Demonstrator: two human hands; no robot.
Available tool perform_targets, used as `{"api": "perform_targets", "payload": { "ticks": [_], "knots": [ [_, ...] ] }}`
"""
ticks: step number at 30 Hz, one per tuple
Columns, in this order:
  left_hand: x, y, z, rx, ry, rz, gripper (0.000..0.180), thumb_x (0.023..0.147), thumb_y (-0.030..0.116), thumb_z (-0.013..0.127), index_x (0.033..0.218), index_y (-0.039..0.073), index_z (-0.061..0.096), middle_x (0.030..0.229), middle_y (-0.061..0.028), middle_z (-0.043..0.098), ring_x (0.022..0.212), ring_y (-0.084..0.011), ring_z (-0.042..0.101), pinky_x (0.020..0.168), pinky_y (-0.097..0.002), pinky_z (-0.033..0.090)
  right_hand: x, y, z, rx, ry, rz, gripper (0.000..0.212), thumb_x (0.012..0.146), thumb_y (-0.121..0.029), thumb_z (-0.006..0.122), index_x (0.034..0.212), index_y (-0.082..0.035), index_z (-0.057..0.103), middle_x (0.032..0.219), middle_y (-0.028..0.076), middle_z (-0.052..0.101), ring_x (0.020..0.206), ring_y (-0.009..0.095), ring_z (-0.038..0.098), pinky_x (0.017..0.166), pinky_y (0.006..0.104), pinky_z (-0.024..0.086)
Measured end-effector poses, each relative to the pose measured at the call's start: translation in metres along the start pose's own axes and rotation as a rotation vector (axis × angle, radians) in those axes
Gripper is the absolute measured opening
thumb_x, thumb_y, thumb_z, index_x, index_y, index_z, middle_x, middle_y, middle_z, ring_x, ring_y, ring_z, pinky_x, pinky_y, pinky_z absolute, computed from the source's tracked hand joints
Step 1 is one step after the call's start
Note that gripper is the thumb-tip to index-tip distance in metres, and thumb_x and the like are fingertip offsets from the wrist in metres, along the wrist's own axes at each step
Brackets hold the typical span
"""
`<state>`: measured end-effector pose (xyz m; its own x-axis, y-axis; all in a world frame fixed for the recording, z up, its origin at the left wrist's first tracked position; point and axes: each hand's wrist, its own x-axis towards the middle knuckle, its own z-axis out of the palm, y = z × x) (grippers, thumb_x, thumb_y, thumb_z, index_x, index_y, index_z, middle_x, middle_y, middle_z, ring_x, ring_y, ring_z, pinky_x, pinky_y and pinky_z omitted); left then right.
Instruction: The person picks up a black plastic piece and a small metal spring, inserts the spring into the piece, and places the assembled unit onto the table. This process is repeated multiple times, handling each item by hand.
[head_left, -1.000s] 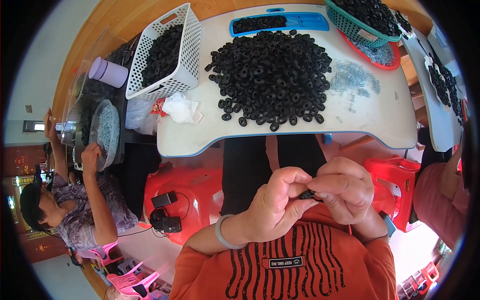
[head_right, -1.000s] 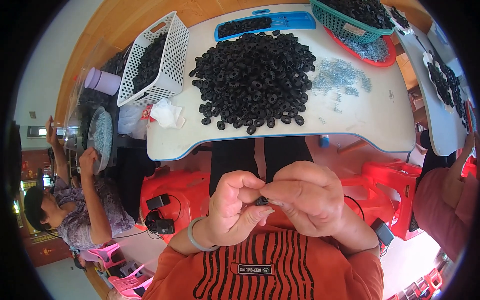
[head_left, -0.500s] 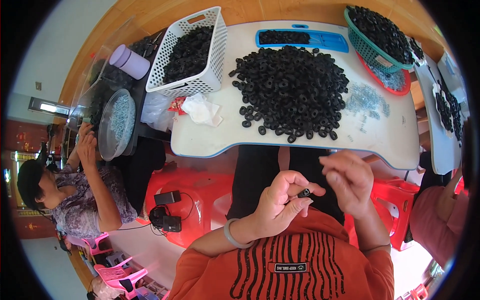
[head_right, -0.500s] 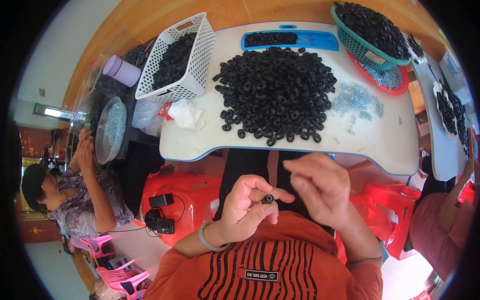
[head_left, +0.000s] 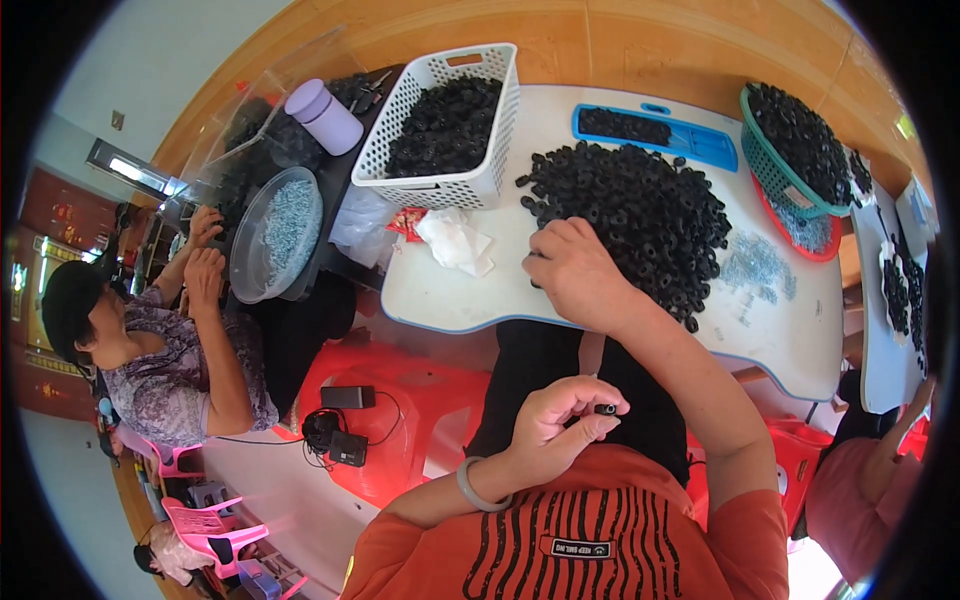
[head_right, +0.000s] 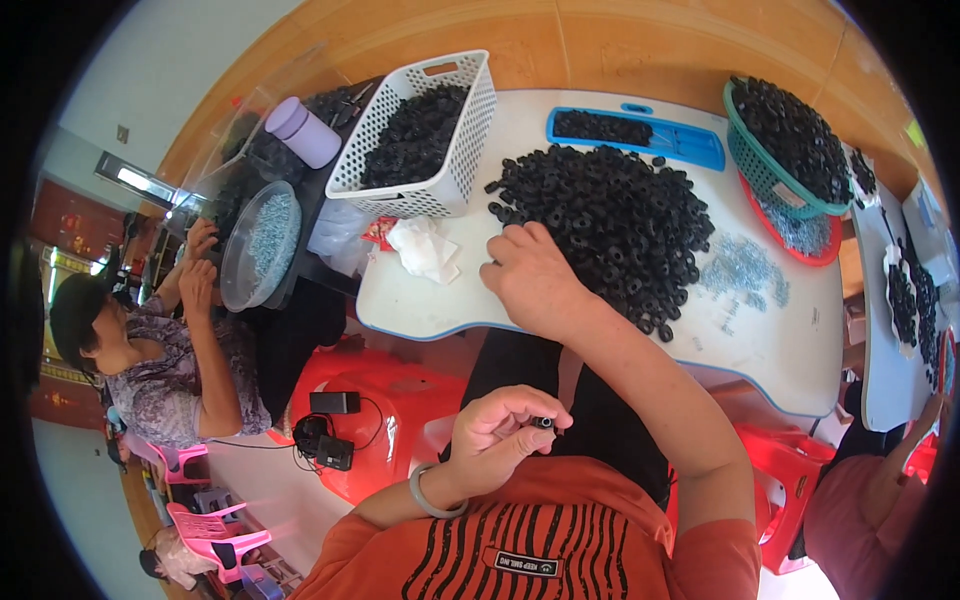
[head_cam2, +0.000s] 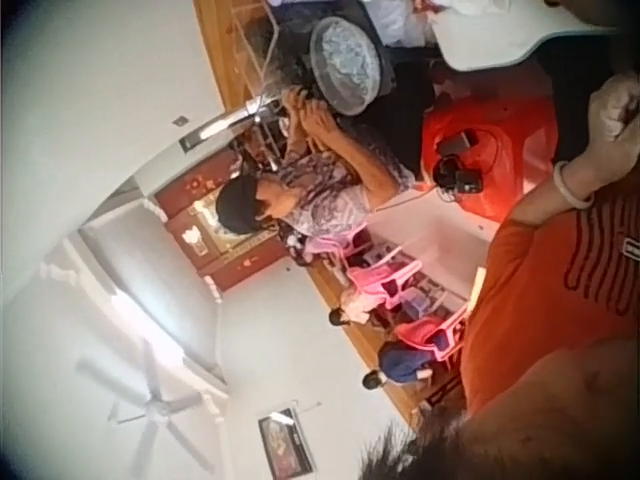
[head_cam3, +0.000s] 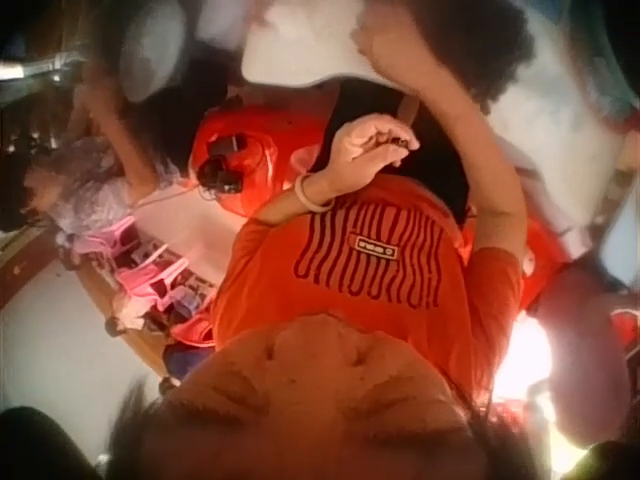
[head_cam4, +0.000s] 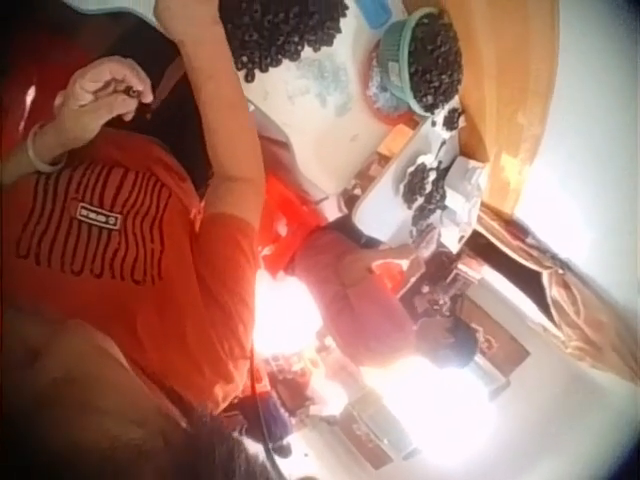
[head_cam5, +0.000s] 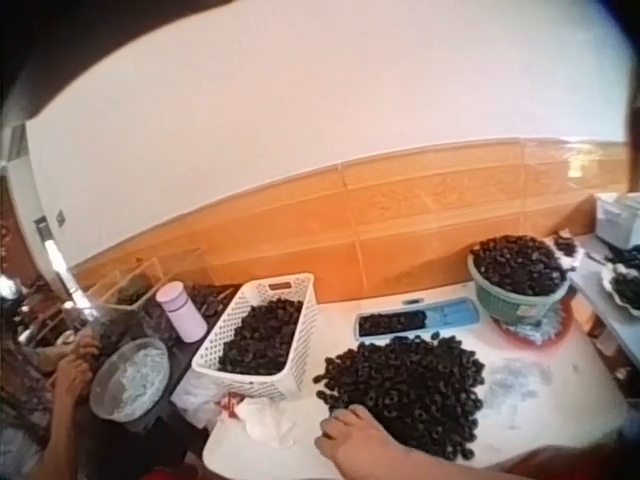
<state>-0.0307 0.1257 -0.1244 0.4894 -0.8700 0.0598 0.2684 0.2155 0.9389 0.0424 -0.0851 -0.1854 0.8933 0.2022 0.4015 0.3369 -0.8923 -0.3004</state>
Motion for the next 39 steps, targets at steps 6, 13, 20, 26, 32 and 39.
{"api": "perform_targets", "payload": {
  "ticks": [6,13,20,26,32,39],
  "knots": [
    [0.003,0.034,-0.035,-0.094,0.102,-0.1,0.02,0.103,0.0,0.066,0.123,0.0,0.063,0.113,-0.012,0.071,0.092,-0.0108,0.066,0.077,-0.0238,0.057,0.103,0.073,-0.019,-0.201,0.031,0.243,0.008,0.082,-0.006,0.068,0.087,-0.007,0.074,0.098,0.012,0.067,0.104,0.034,0.062,0.092,0.0461,0.049],
    [0.043,0.077,-0.091,-0.072,0.141,-0.095,0.02,0.104,0.002,0.065,0.123,0.0,0.062,0.112,-0.0105,0.072,0.09,-0.0088,0.066,0.076,-0.0228,0.056,0.212,0.183,-0.018,-0.369,-0.038,0.362,0.009,0.084,-0.011,0.068,0.087,-0.008,0.076,0.095,0.016,0.072,0.099,0.038,0.069,0.085,0.0504,0.056],
    [0.095,0.093,-0.168,-0.08,0.242,-0.125,0.02,0.104,0.004,0.066,0.123,0.001,0.062,0.11,-0.0067,0.072,0.09,-0.0072,0.066,0.074,-0.0212,0.054,0.277,0.281,-0.002,-0.373,-0.042,0.395,0.009,0.082,-0.01,0.068,0.087,-0.007,0.076,0.094,0.017,0.072,0.096,0.037,0.07,0.082,0.0499,0.057],
    [0.133,0.068,-0.211,-0.026,0.209,-0.11,0.018,0.104,0.003,0.065,0.122,0.0,0.062,0.111,-0.0083,0.072,0.092,-0.0085,0.066,0.076,-0.0218,0.054,0.282,0.329,0.049,-0.285,-0.042,0.418,0.01,0.083,-0.01,0.068,0.087,-0.007,0.076,0.093,0.016,0.072,0.094,0.036,0.07,0.081,0.0487,0.057],
    [0.137,0.053,-0.215,-0.013,0.217,-0.106,0.02,0.104,0.005,0.068,0.122,-0.001,0.063,0.106,-0.0054,0.072,0.087,-0.0069,0.065,0.073,-0.0212,0.054,0.263,0.362,0.057,-0.217,-0.029,0.455,0.01,0.083,-0.009,0.068,0.088,-0.006,0.076,0.092,0.015,0.073,0.092,0.035,0.07,0.08,0.0475,0.057],
    [0.134,0.055,-0.216,0.001,0.261,-0.106,0.021,0.103,0.006,0.07,0.122,-0.001,0.064,0.099,-0.0027,0.071,0.081,-0.0055,0.063,0.07,-0.0211,0.052,0.288,0.36,0.053,-0.151,0.003,0.483,0.01,0.083,-0.009,0.069,0.089,-0.006,0.076,0.091,0.015,0.073,0.09,0.033,0.07,0.078,0.046,0.057]
  ]
}}
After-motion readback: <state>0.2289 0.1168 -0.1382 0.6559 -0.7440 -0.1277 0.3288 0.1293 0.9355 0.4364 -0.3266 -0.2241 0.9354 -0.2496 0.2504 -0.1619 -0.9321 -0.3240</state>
